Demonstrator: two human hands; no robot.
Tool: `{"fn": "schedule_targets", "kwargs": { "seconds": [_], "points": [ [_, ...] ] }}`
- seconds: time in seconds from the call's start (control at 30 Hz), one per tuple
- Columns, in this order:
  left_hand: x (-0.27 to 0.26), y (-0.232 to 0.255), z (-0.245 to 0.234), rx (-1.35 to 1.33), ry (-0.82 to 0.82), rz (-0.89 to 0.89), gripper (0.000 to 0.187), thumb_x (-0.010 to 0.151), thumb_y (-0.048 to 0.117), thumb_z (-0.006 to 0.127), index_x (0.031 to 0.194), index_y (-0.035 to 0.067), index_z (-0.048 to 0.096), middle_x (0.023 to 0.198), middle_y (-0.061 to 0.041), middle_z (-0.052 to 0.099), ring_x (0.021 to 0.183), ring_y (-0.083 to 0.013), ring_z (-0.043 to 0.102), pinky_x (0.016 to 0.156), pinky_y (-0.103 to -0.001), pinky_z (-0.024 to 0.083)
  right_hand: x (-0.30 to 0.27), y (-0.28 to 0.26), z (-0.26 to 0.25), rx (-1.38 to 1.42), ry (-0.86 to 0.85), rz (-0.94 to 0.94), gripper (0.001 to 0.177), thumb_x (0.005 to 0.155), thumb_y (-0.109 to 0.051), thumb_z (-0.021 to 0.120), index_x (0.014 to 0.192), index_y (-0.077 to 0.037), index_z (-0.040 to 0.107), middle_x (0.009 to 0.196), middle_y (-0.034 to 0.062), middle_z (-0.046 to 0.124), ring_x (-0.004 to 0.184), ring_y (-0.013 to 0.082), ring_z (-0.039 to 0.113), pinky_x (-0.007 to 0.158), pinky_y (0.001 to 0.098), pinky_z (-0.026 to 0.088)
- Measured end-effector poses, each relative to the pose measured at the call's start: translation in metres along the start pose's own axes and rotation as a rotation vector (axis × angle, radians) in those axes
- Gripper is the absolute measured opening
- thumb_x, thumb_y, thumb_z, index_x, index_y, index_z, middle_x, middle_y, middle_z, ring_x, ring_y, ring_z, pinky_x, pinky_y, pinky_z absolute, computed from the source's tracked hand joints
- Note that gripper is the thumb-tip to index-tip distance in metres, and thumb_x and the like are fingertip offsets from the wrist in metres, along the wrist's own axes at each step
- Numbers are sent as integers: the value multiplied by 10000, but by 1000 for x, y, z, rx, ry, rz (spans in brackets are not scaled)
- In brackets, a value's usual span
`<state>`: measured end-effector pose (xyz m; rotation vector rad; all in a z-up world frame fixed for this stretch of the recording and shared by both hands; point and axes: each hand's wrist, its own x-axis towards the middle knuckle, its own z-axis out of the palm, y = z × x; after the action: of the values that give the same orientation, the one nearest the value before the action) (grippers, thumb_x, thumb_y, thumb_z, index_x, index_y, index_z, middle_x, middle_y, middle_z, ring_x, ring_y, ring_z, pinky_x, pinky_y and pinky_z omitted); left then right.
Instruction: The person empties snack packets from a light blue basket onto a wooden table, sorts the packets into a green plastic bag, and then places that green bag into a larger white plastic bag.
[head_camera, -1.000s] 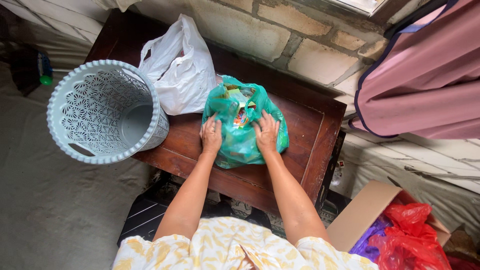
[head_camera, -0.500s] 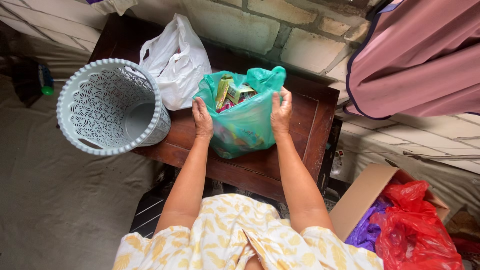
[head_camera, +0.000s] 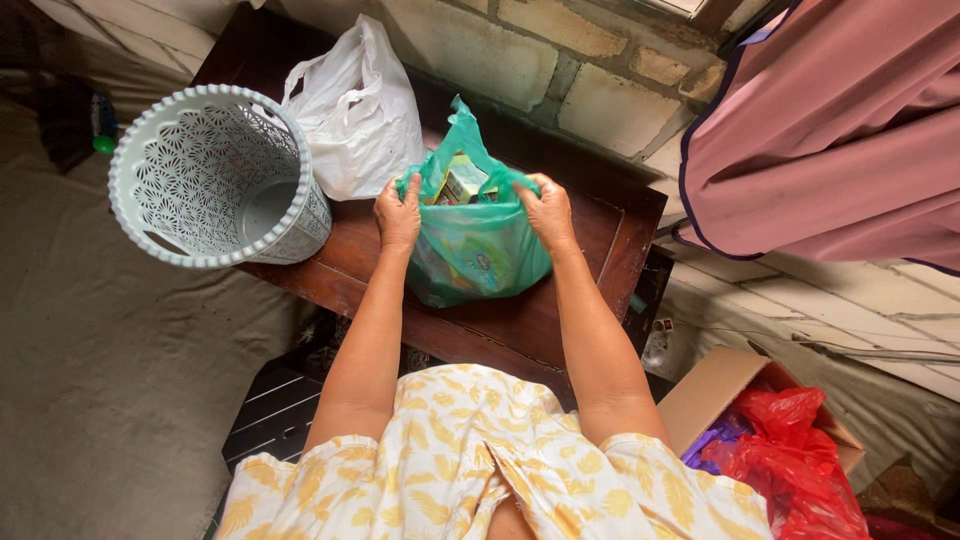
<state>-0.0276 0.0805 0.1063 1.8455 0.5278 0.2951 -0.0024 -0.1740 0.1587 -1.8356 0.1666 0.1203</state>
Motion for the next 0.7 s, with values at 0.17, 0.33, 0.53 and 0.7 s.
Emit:
{"fn": "schedule_targets", "kwargs": {
  "seconds": [0.17,0.33,0.53,0.7],
  "points": [
    [-17,27,-8,-292,81,414,373,1125,363,538,1131,3,633,1081,-119,682,971,-188,605,941,-313,496,2,-7,-6,332,59,-496,159,1107,-207,578,1156,-85,666,1150,18,647,1046,112,596,952,271,479],
    [-32,57,-7,-682,-91,298,377,1122,437,392,1072,85,520,893,1,615,826,-107,549,887,-285,514,3,-32,-7,920,49,-233,197,1044,-287,503,1144,-164,619,1064,28,719,963,118,640,881,292,547],
    [-36,64,-5,-996,-290,84,323,1104,476,450,1137,156,425,887,33,417,820,-94,432,787,-258,441,8,-29,2,614,97,-201,209,1095,-293,521,1098,-115,629,953,-30,614,774,117,524,709,282,452],
    [-43,66,-15,-698,-327,52,406,1091,520,420,1148,132,525,894,38,498,834,-65,463,768,-200,444,3,-15,4,691,-38,-118,227,1058,-284,522,1099,-113,666,840,-21,585,805,87,546,778,245,460]
  ]
}}
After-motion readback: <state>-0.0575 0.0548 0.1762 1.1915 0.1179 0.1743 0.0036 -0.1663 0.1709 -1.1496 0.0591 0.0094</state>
